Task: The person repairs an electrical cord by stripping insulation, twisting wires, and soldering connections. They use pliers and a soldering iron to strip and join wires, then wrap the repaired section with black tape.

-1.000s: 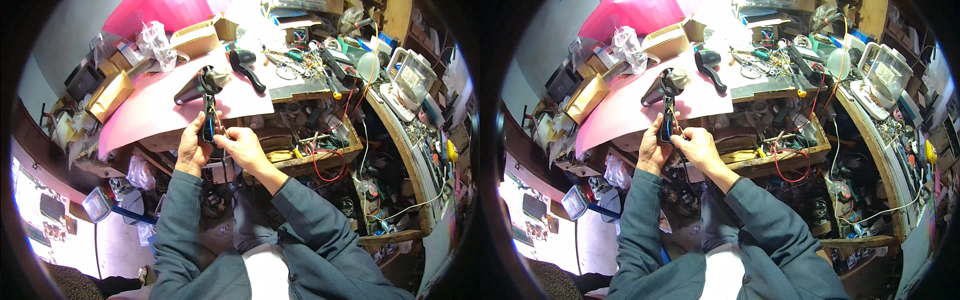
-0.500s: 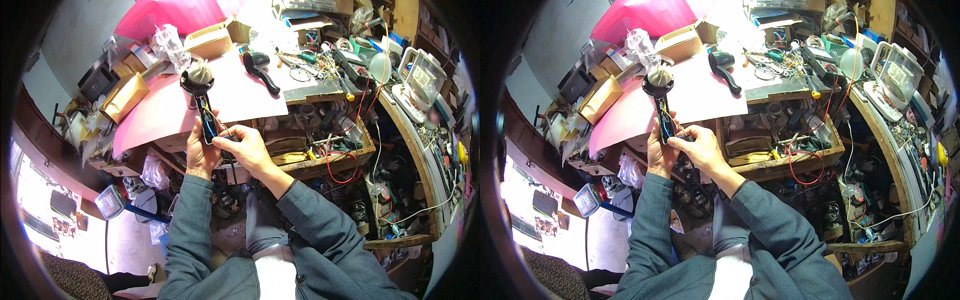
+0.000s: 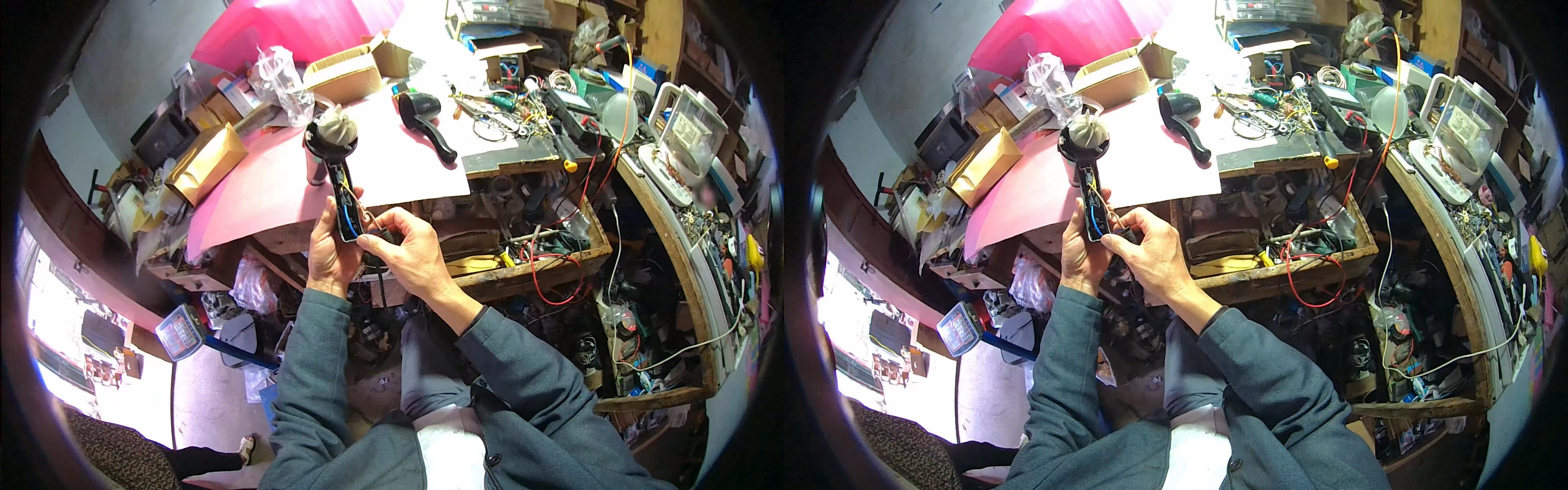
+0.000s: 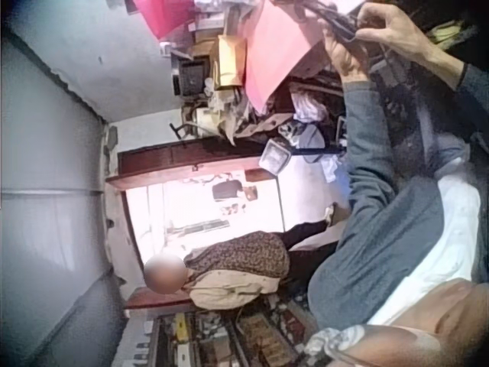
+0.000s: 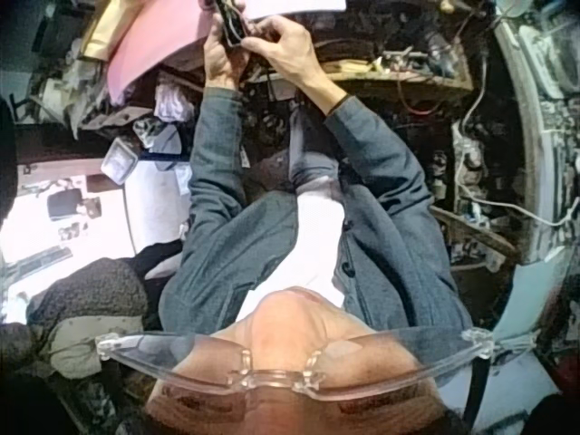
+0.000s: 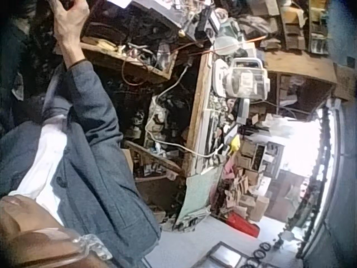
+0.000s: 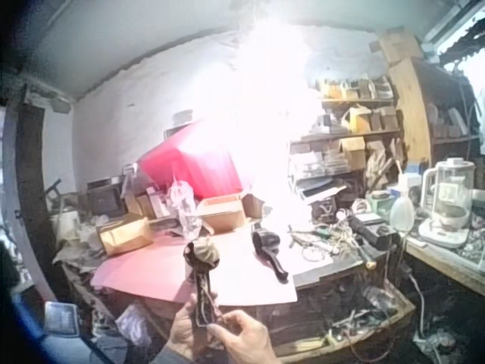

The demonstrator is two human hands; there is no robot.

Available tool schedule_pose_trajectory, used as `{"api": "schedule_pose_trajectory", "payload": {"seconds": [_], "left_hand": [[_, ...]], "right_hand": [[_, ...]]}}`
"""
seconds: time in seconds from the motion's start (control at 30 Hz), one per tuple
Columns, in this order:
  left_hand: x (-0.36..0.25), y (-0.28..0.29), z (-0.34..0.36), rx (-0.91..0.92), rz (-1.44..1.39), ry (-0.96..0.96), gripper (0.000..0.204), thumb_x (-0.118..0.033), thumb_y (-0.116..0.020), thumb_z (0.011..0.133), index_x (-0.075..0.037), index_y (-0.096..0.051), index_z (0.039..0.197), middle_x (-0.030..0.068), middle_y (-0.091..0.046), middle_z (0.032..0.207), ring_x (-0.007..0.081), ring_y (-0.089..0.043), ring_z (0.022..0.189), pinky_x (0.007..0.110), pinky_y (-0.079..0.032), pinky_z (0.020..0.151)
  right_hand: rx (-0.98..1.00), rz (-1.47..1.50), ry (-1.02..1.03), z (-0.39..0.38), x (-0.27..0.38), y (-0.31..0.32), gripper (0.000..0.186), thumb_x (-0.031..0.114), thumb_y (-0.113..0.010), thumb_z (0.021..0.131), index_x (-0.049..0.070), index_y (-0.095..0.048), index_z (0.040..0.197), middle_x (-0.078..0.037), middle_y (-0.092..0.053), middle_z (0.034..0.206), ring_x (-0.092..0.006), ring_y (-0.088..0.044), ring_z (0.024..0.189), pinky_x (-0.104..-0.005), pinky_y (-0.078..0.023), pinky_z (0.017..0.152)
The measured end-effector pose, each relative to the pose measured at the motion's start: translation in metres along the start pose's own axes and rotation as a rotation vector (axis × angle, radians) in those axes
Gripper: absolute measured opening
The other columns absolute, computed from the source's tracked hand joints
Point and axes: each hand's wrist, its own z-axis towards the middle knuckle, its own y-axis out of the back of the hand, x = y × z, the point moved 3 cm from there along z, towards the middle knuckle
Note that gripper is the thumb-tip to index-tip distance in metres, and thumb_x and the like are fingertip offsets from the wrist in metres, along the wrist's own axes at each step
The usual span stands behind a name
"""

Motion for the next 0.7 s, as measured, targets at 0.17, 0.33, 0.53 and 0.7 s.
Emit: {"api": "schedule_pose_trajectory", "payload": {"seconds": [0.17,0.33,0.53,0.7], "left_hand": [[-0.005,0.007,0.020,-0.229,0.274,-0.085,0.026,-0.014,-0.057,0.101,0.003,-0.059,0.119,0.0131,-0.069,0.103,0.0165,-0.066,0.077,0.032,-0.058,0.069],[-0.003,0.032,0.040,-0.227,0.422,-0.012,0.022,-0.013,-0.059,0.099,0.001,-0.062,0.116,0.0132,-0.071,0.099,0.0167,-0.066,0.073,0.032,-0.059,0.069],[-0.001,0.027,0.055,-0.289,0.577,0.000,0.011,-0.007,-0.066,0.093,0.001,-0.067,0.100,0.0052,-0.069,0.083,0.0112,-0.062,0.066,0.024,-0.051,0.062],[0.007,0.032,0.056,-0.338,0.584,0.008,0.010,-0.006,-0.067,0.092,0.000,-0.069,0.100,0.0039,-0.070,0.082,0.0100,-0.062,0.065,0.023,-0.051,0.059]], "right_hand": [[0.079,0.192,-0.201,0.000,-0.009,0.009,0.019,0.013,-0.069,0.094,0.001,-0.068,0.107,-0.002,-0.067,0.081,-0.0068,-0.061,0.067,-0.0210,-0.049,0.059],[0.172,0.413,-0.356,-0.003,-0.033,0.018,0.038,0.009,-0.067,0.094,0.001,-0.058,0.129,-0.009,-0.069,0.098,-0.0155,-0.070,0.076,-0.0229,-0.055,0.061],[0.120,0.531,-0.468,-0.018,-0.046,0.030,0.039,0.008,-0.069,0.094,0.000,-0.057,0.129,-0.011,-0.070,0.098,-0.0178,-0.070,0.080,-0.0297,-0.061,0.066],[0.058,0.189,-0.345,-0.027,-0.061,0.031,0.034,0.009,-0.074,0.089,0.001,-0.060,0.119,-0.006,-0.070,0.085,-0.0109,-0.067,0.069,-0.0213,-0.053,0.056]]}}
